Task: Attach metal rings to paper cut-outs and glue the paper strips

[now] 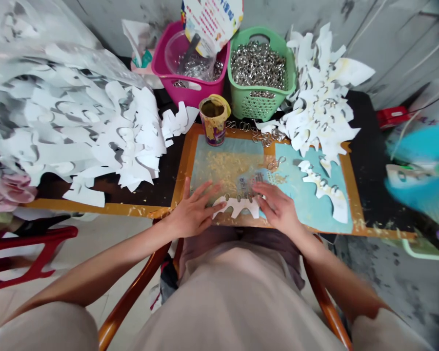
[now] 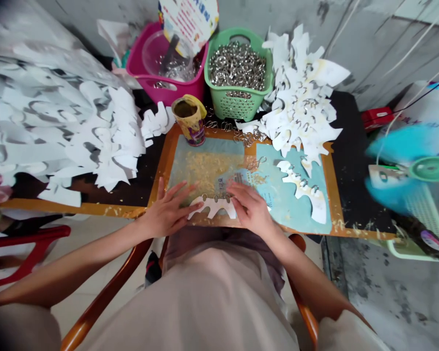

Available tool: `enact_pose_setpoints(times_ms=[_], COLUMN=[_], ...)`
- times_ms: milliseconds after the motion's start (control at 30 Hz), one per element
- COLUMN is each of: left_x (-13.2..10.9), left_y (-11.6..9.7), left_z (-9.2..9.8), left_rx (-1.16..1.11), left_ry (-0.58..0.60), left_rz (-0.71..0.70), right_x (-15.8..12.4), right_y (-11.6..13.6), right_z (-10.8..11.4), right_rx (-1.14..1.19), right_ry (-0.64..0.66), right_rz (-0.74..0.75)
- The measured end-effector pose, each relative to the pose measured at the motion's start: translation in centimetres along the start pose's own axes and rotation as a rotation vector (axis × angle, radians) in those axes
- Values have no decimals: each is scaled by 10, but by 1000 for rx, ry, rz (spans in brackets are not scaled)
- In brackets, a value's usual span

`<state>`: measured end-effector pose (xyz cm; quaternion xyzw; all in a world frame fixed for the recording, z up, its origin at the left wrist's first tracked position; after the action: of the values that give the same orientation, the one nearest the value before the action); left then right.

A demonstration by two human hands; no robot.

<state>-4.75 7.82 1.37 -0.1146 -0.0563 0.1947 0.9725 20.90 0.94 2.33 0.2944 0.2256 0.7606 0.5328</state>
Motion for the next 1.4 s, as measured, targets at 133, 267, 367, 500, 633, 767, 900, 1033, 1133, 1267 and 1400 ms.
enact_pose_setpoints(times_ms=[133,267,367,500,633,767,900,1033,1133,1267,1400], left_x=[2,10,17,29,40,40,44,55,65,73,70], left_y=[9,13,3,-23,-38,-38,-42,-51,-61,-69,-69], left_z=[-1,1,10,11,-13,-24,-19,-8,-10,-23,-25], left_rx=[-239,-547,-459,-165,-97,-30,-20,-35,-10,-2,-32], left_ry=[3,-205,-499,-504,-145,-107,-94,-180,-207,-121,-118], left_rz=[123,374,488,329,14,-5,-9,143,176,163,225], right_x=[-15,-20,-19,-19,-18,-20,-28,-32,-32,-32,-29], right_y=[-19,-22,-20,-15,-9,-11,-23,-26,-24,-20,-19], right_z=[6,-2,-5,-5,-7,-5,5,4,1,-1,0], right_rx=[-92,-112,-127,-170,-270,-119,47,-35,-95,-227,-290], right_ry=[72,100,116,196,265,271,68,89,107,88,109], right_rz=[77,98,122,143,65,13,-40,12,20,17,-23])
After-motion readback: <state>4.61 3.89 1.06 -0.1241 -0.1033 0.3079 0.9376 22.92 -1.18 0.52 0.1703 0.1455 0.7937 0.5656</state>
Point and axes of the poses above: each hand's wrist, its own x-axis towards the middle knuckle, its own z-axis out of the back of the hand, y = z × x, the point moved 3 cm from there along x, towards the middle knuckle, and after that the axes turned 9 degrees about y, right-handed, at the moved point
